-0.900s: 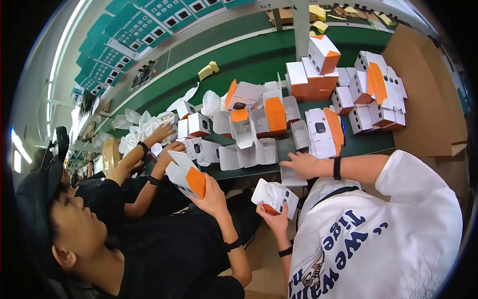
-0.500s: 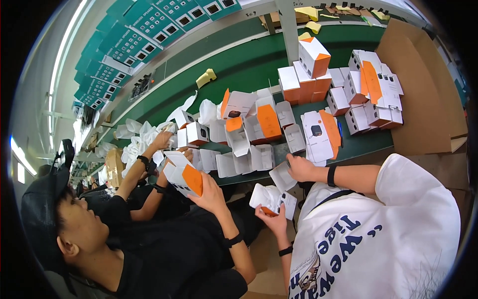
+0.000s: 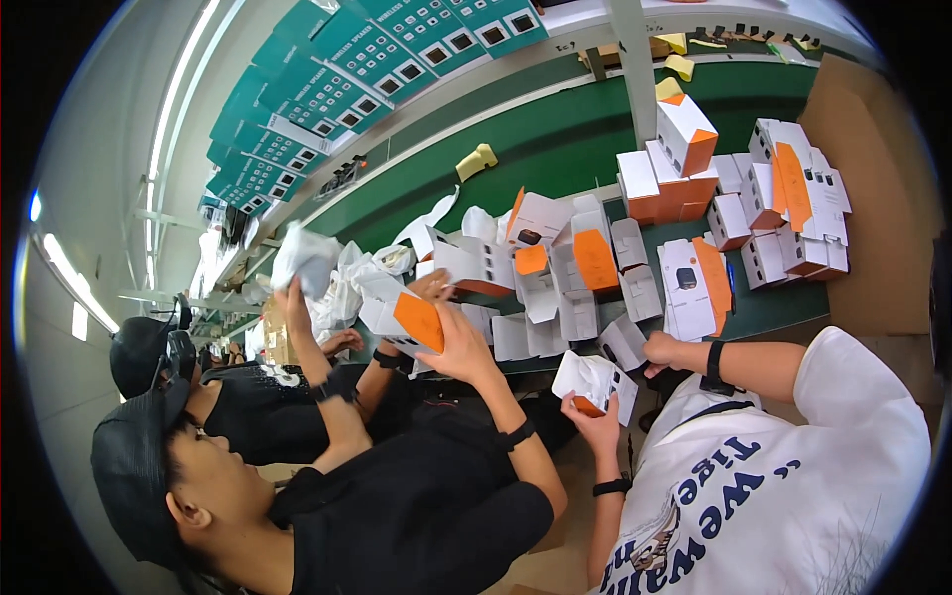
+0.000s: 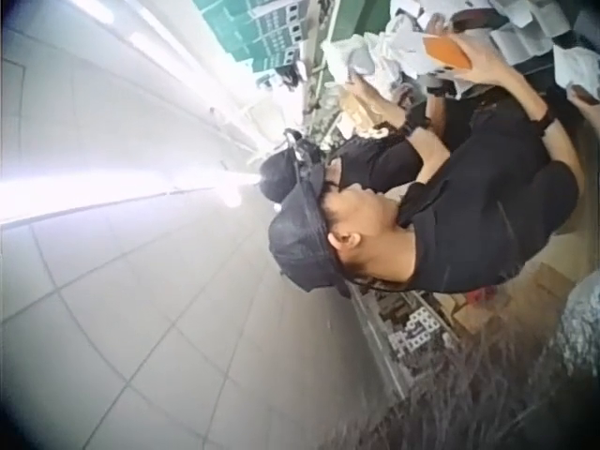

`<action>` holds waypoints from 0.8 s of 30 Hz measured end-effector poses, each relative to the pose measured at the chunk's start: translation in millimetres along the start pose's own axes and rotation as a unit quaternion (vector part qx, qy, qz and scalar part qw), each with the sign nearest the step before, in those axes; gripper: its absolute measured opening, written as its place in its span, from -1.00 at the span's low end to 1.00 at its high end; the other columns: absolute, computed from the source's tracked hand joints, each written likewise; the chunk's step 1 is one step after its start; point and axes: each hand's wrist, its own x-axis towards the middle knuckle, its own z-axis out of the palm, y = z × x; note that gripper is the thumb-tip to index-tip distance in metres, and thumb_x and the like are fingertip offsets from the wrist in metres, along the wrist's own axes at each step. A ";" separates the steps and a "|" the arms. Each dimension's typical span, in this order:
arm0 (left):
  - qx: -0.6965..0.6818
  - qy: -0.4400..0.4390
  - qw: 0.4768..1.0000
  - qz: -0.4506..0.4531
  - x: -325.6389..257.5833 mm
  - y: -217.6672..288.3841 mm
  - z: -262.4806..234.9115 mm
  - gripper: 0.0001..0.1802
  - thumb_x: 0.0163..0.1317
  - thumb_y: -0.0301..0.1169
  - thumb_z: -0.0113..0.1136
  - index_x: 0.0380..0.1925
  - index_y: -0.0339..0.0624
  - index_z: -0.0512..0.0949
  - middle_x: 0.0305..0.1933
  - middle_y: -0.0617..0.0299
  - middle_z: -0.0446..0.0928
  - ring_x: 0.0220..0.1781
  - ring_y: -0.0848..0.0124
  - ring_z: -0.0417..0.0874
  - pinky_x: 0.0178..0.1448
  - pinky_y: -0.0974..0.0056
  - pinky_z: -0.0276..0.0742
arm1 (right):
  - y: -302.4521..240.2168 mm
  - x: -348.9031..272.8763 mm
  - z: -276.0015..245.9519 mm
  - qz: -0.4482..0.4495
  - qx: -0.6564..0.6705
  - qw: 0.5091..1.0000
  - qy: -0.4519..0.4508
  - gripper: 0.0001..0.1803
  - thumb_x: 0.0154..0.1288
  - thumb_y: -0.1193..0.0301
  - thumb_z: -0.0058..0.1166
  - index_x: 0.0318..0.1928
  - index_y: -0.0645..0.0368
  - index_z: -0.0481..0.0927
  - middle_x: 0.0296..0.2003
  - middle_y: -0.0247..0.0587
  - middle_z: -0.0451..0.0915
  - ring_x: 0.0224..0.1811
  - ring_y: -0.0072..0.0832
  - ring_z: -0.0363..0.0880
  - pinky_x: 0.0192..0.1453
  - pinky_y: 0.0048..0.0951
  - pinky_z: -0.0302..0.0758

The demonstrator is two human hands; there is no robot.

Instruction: The person assembles product packaging by picking up a box, inserting a manual and a speaker wrapped in a white bag, and closing the box before placing it into a larger cardboard container.

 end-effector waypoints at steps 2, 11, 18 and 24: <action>-0.008 -0.004 1.000 -0.016 -6.5 -2.1 -0.6 0.00 -0.02 -0.60 0.58 0.33 -0.09 0.10 0.32 -0.11 0.22 0.32 0.14 0.35 0.37 0.09 0.39 | 1.1 -0.5 3.0 0.035 0.092 0.995 -0.005 -0.55 0.39 0.46 -0.16 0.11 0.65 0.42 -0.16 0.23 0.67 -0.36 -0.04 0.79 -0.35 -0.12 0.78; -0.028 0.019 0.999 -0.025 -41.9 -14.8 -25.3 -0.03 -0.04 -0.56 0.61 0.30 -0.17 0.15 0.27 -0.07 0.27 0.35 0.10 0.32 0.46 0.03 0.25 | -17.7 -22.8 23.6 0.035 0.109 0.993 0.029 -0.67 0.47 0.47 -0.23 0.01 0.54 0.45 -0.24 0.18 0.60 -0.50 0.00 0.74 -0.47 -0.11 0.73; 0.036 0.025 0.999 0.001 -48.3 -11.6 -32.0 -0.01 -0.04 -0.59 0.60 0.31 -0.12 0.13 0.30 -0.11 0.27 0.32 0.11 0.37 0.39 0.06 0.35 | -34.4 -8.0 49.1 -0.051 0.237 0.965 0.101 -0.50 0.56 0.13 -0.12 0.09 0.39 0.50 -0.13 0.04 0.61 -0.26 -0.20 0.74 -0.28 -0.23 0.70; -0.170 -0.020 0.982 -0.085 -40.8 14.2 -33.9 -0.03 0.02 -0.63 0.53 0.35 -0.14 0.10 0.27 -0.04 0.27 0.27 0.17 0.42 0.34 0.12 0.42 | -21.9 -39.3 22.3 -0.219 -0.262 0.931 -0.127 -0.03 0.15 0.15 0.40 0.48 0.28 0.24 0.20 0.05 0.54 0.23 -0.23 0.56 0.31 -0.32 0.50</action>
